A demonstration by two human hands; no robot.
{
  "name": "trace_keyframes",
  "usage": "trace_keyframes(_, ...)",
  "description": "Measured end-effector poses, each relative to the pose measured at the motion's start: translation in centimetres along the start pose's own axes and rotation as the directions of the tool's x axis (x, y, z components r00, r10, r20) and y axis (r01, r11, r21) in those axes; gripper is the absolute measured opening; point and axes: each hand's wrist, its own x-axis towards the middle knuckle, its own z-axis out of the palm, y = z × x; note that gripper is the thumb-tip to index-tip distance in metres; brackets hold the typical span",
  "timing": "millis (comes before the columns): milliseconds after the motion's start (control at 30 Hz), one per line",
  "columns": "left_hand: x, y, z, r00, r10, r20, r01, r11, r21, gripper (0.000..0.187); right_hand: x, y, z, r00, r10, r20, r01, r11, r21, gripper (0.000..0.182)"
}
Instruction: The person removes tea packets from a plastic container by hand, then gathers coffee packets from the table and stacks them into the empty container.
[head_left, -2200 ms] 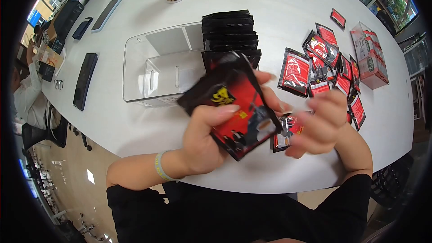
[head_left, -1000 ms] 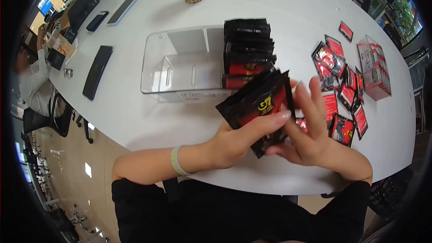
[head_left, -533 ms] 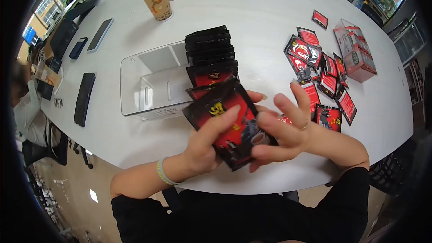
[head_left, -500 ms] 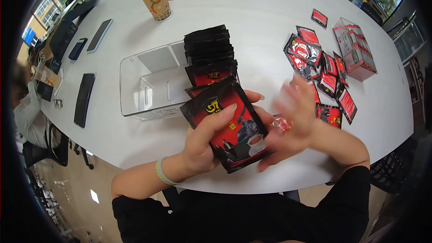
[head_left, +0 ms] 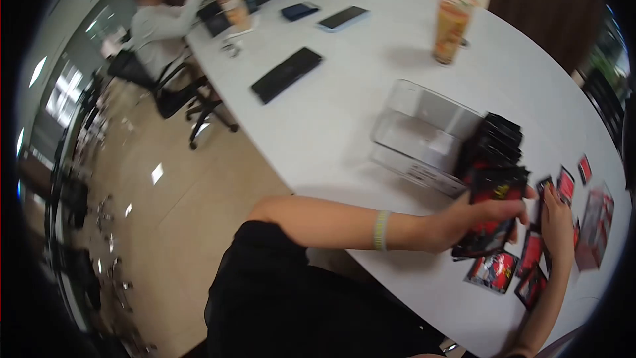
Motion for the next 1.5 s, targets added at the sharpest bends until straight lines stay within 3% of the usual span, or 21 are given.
trace_keyframes(133, 0.3, -0.3, 0.2, 1.0, 0.001, -0.017, 0.001, 0.992, 0.124, 0.059, 0.7, -1.6, -1.3, 0.969, 0.237, 0.063, -0.228, 0.966, -0.126, 0.038)
trace_keyframes(200, 0.5, -0.6, 0.4, 0.996, 0.056, -0.076, -0.033, 0.962, 0.272, 0.068, 0.2, -1.8, -1.5, 0.979, 0.202, -0.04, -0.205, 0.975, -0.083, 0.034)
trace_keyframes(267, 0.3, -1.2, 0.4, 0.99, 0.093, -0.11, -0.049, 0.936, 0.348, 0.07, -0.5, -4.8, -2.8, 0.855, 0.142, -0.499, 0.01, 0.957, 0.289, 0.029)
trace_keyframes(300, 0.3, -1.5, 0.4, 0.981, 0.131, -0.143, -0.06, 0.906, 0.419, 0.073, -1.5, -5.4, -2.7, 0.795, 0.163, -0.584, 0.091, 0.92, 0.38, 0.034)
trace_keyframes(467, -0.4, -2.8, 0.4, 0.981, 0.191, -0.046, -0.147, 0.867, 0.475, 0.1, -4.9, -12.8, -3.1, 0.95, -0.019, -0.312, 0.178, 0.853, 0.491, 0.035)
trace_keyframes(533, -0.7, -3.2, 0.4, 0.983, 0.182, -0.026, -0.149, 0.872, 0.466, 0.103, -3.6, -13.4, -2.9, 0.717, -0.423, -0.554, 0.643, 0.708, 0.292, 0.037)
trace_keyframes(600, -0.5, -3.6, -0.3, 0.98, 0.197, 0.009, -0.169, 0.813, 0.557, 0.108, -4.1, -12.9, -3.6, 0.784, -0.423, -0.454, 0.584, 0.751, 0.309, 0.042)
trace_keyframes(667, -0.8, -3.3, -0.2, 0.957, 0.22, 0.19, -0.288, 0.645, 0.708, 0.109, -3.4, -14.4, -5.1, 0.808, -0.452, -0.378, 0.487, 0.874, -0.002, 0.048)
trace_keyframes(733, -1.0, -3.2, 0.1, 0.933, 0.259, 0.25, -0.356, 0.565, 0.744, 0.11, -4.5, -13.3, -3.7, 0.784, -0.416, -0.461, 0.484, 0.875, 0.033, 0.057)
trace_keyframes(800, -0.9, -3.0, 0.7, 0.978, 0.137, 0.156, -0.2, 0.828, 0.524, 0.109, -4.8, -12.7, -3.7, 0.762, -0.507, -0.403, 0.563, 0.826, 0.024, 0.07)
trace_keyframes(867, -1.0, -2.5, 0.9, 0.984, 0.094, 0.155, -0.158, 0.861, 0.484, 0.102, -4.5, -12.3, -3.9, 0.769, -0.528, -0.361, 0.569, 0.822, 0.01, 0.08)
trace_keyframes(933, -0.9, -1.6, 1.6, 0.99, -0.036, 0.134, -0.004, 0.959, 0.285, 0.09, -3.4, -12.9, -3.9, 0.603, -0.591, -0.536, 0.587, 0.784, -0.204, 0.09)
trace_keyframes(967, -0.9, -1.7, 1.7, 0.994, -0.036, 0.105, 0.003, 0.954, 0.299, 0.087, -2.8, -13.5, -3.5, 0.554, -0.571, -0.606, 0.612, 0.773, -0.169, 0.1)
trace_keyframes(1000, -0.9, -1.9, 1.6, 0.993, -0.045, 0.109, 0.01, 0.954, 0.299, 0.087, -2.8, -13.2, -2.2, 0.558, -0.565, -0.607, 0.604, 0.779, -0.169, 0.1)
trace_keyframes(1067, -1.0, -2.6, 1.5, 0.987, -0.039, 0.154, -0.035, 0.892, 0.45, 0.084, -3.9, -12.4, -0.1, 0.738, -0.221, -0.638, 0.429, 0.883, 0.19, 0.06)
trace_keyframes(1133, -0.7, -3.0, 0.6, 0.994, -0.053, 0.1, -0.006, 0.858, 0.513, 0.084, -4.5, -12.3, -0.6, 0.856, -0.231, -0.462, 0.426, 0.822, 0.378, 0.057)
trace_keyframes(1233, -0.5, -2.4, 0.4, 0.973, -0.203, 0.106, 0.141, 0.895, 0.424, 0.089, -4.2, -13.0, -1.8, 0.968, -0.084, -0.236, 0.216, 0.757, 0.617, 0.06)
trace_keyframes(1333, -0.8, -2.8, 0.9, 0.987, -0.148, 0.07, 0.098, 0.876, 0.473, 0.098, -3.7, -12.9, -1.8, 0.889, -0.206, -0.408, 0.37, 0.849, 0.378, 0.057)
trace_keyframes(1400, -0.9, -2.9, 1.1, 0.999, 0.011, 0.053, -0.032, 0.911, 0.412, 0.108, -4.4, -13.1, -2.2, 0.928, -0.135, -0.348, 0.301, 0.823, 0.483, 0.051)
trace_keyframes(1467, -1.0, -2.4, 1.1, 0.997, 0.01, 0.07, -0.047, 0.835, 0.548, 0.111, -4.6, -13.2, -1.7, 0.824, -0.297, -0.482, 0.397, 0.91, 0.118, 0.047)
trace_keyframes(1500, -1.1, -2.3, 1.4, 0.985, 0.088, 0.15, -0.165, 0.738, 0.654, 0.112, -3.3, -13.6, -2.2, 0.645, -0.44, -0.625, 0.482, 0.869, -0.113, 0.056)
